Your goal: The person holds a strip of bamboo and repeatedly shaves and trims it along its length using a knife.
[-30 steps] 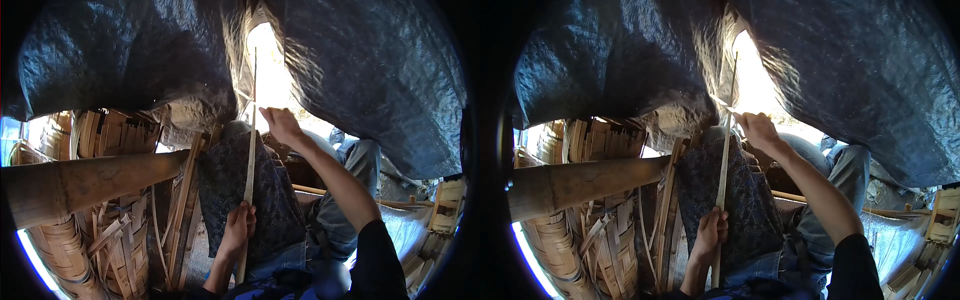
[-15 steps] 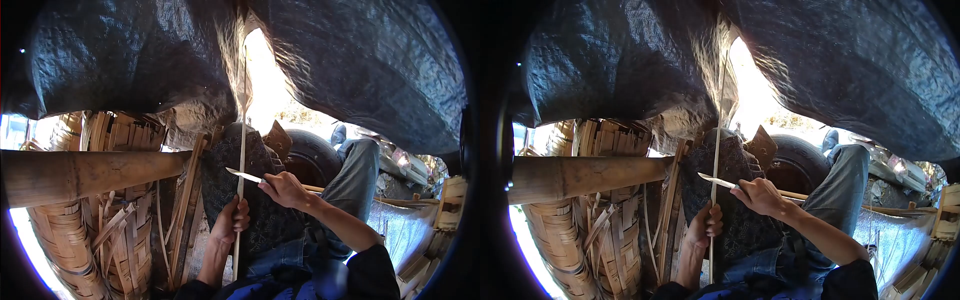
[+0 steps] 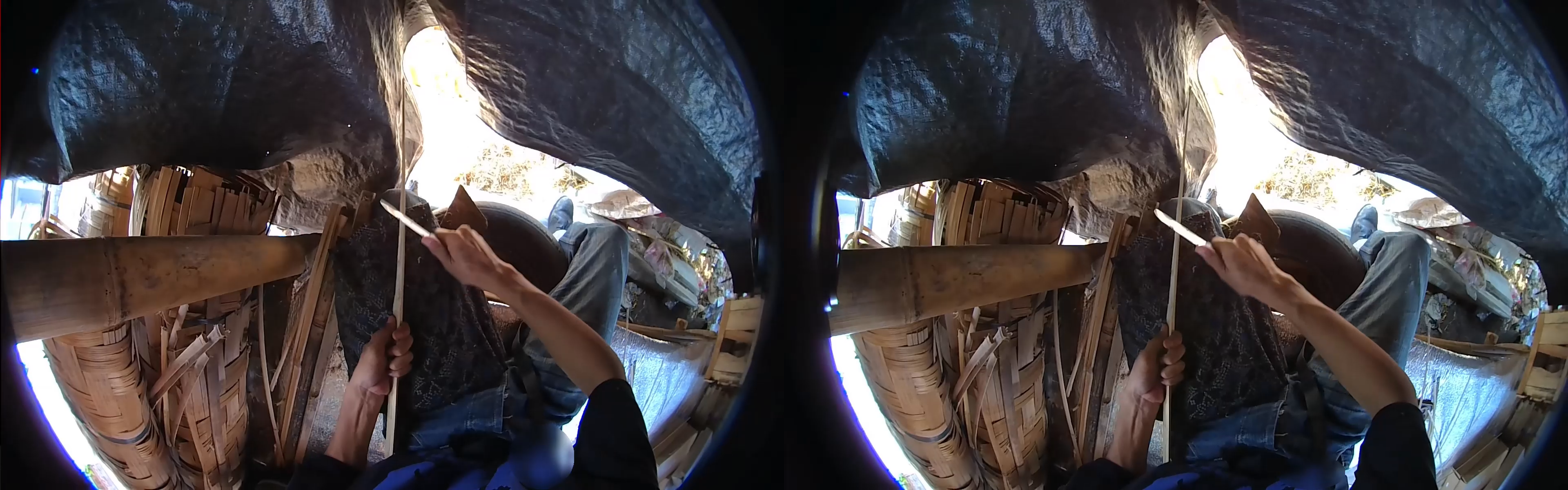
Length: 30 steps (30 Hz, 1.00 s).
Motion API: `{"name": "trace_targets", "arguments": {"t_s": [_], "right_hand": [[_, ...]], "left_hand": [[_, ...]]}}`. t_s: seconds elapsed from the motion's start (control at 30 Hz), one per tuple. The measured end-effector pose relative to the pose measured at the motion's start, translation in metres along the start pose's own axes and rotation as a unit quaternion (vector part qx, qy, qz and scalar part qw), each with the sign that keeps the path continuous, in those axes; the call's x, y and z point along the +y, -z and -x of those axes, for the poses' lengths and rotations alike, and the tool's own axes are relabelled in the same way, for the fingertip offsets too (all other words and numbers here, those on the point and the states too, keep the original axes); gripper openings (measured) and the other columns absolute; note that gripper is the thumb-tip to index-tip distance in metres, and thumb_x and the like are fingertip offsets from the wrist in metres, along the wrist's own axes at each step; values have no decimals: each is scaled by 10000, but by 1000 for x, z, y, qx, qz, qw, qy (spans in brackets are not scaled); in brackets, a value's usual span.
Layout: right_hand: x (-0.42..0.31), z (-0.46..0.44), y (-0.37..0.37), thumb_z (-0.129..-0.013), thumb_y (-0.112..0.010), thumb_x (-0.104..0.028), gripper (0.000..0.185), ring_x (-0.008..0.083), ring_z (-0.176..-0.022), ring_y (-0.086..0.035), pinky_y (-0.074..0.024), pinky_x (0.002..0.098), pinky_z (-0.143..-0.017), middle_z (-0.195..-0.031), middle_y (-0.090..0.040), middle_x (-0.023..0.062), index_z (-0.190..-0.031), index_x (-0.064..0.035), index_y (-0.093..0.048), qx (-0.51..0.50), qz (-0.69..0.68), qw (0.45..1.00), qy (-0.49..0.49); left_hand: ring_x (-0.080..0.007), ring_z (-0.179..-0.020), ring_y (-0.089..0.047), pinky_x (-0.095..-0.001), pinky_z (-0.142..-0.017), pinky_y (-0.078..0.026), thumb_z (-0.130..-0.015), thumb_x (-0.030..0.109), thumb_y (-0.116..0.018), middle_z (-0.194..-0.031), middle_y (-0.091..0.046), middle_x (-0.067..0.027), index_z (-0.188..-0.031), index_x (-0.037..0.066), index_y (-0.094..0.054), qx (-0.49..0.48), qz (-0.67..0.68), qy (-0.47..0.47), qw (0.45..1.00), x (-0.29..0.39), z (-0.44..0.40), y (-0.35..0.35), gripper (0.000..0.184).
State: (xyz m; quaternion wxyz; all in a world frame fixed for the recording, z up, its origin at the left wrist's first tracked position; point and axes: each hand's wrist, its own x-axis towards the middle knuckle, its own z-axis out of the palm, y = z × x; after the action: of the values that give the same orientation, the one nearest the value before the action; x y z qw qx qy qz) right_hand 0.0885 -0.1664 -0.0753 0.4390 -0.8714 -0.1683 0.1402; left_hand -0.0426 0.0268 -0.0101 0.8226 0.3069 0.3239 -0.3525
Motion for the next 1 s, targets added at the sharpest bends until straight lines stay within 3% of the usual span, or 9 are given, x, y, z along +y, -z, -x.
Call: {"name": "trace_targets", "arguments": {"t_s": [0.2, 0.27, 0.4, 0.47, 0.6, 0.67, 0.73, 0.8, 1.0], "right_hand": [[39, -58, 1, -959, -425, -365, 478, 343, -491, -574, -453, 449, -501, -530, -544, 191, -721, 18, -584, 45, 45, 998, -23], [46, -85, 11, -968, -428, -312, 462, 312, -441, -518, -416, 425, -492, -518, -527, 188, -661, 8, -558, 54, 15, 995, -88], [35, -103, 43, -970, -380, -390, 540, 323, -489, -525, -420, 438, -536, -564, -522, 216, -652, 21, -526, 143, 113, 982, -46], [25, -81, 49, -969, -408, -370, 545, 210, -351, -410, -351, 405, -395, -438, -452, 119, -577, -7, -516, 135, 55, 988, -47], [4, 0, 50, -989, -366, -328, 477, 99, -327, -265, -201, 310, -324, -415, -328, 19, -621, -48, -482, 73, -13, 997, 0], [-11, 35, 46, -983, -385, -325, 465, 100, -327, -330, -255, 300, -301, -417, -354, 19, -624, -50, -494, 29, -35, 998, 36], [-37, 61, 46, -965, -427, -336, 460, 165, -327, -436, -330, 340, -320, -419, -431, 71, -624, -38, -505, -21, -29, 999, -11], [-50, 80, 38, -940, -471, -351, 462, 273, -376, -530, -390, 398, -368, -447, -494, 142, -620, -21, -510, -19, 23, 998, 55], [-54, 89, 29, -917, -517, -346, 425, 344, -430, -541, -397, 424, -399, -464, -498, 163, -647, -18, -526, -63, 43, 997, 30]], "left_hand": [[-37, -420, -190, -201, -372, -157, -988, 383, -305, -573, -254, 79, -764, 171, -398, 42, -10, 9, 999, 3, 2, -9, 322], [-40, -423, -194, -204, -380, -162, -988, 379, -305, -570, -256, 78, -766, 164, -407, 50, -15, 8, 999, 5, 2, -14, 326], [-44, -450, -242, -205, -422, -208, -978, 374, -336, -569, -289, 78, -864, 114, -492, 64, -11, 0, 998, 10, 2, -27, 324], [-43, -459, -259, -201, -433, -222, -970, 384, -359, -572, -293, 78, -903, 101, -512, 56, 6, -3, 998, 9, 1, -28, 329], [-46, -493, -294, -199, -458, -244, -953, 401, -410, -599, -325, 74, -967, 83, -530, 58, -31, -12, 998, 7, -1, -27, 340], [-46, -500, -303, -197, -462, -248, -948, 400, -432, -616, -337, 74, -966, 86, -529, 62, -39, -16, 997, 6, -1, -29, 330], [-44, -523, -325, -192, -480, -262, -922, 400, -500, -648, -365, 71, -979, 93, -526, 76, -38, -18, 996, 4, -3, -32, 313], [-49, -541, -355, -191, -487, -272, -921, 379, -512, -677, -406, 60, -983, 85, -532, 76, -41, -27, 996, 0, -4, -31, 302], [-48, -556, -406, -192, -504, -305, -906, 354, -550, -736, -490, 45, -1010, 78, -534, 144, -100, -78, 981, -10, -5, -40, 296]]}}
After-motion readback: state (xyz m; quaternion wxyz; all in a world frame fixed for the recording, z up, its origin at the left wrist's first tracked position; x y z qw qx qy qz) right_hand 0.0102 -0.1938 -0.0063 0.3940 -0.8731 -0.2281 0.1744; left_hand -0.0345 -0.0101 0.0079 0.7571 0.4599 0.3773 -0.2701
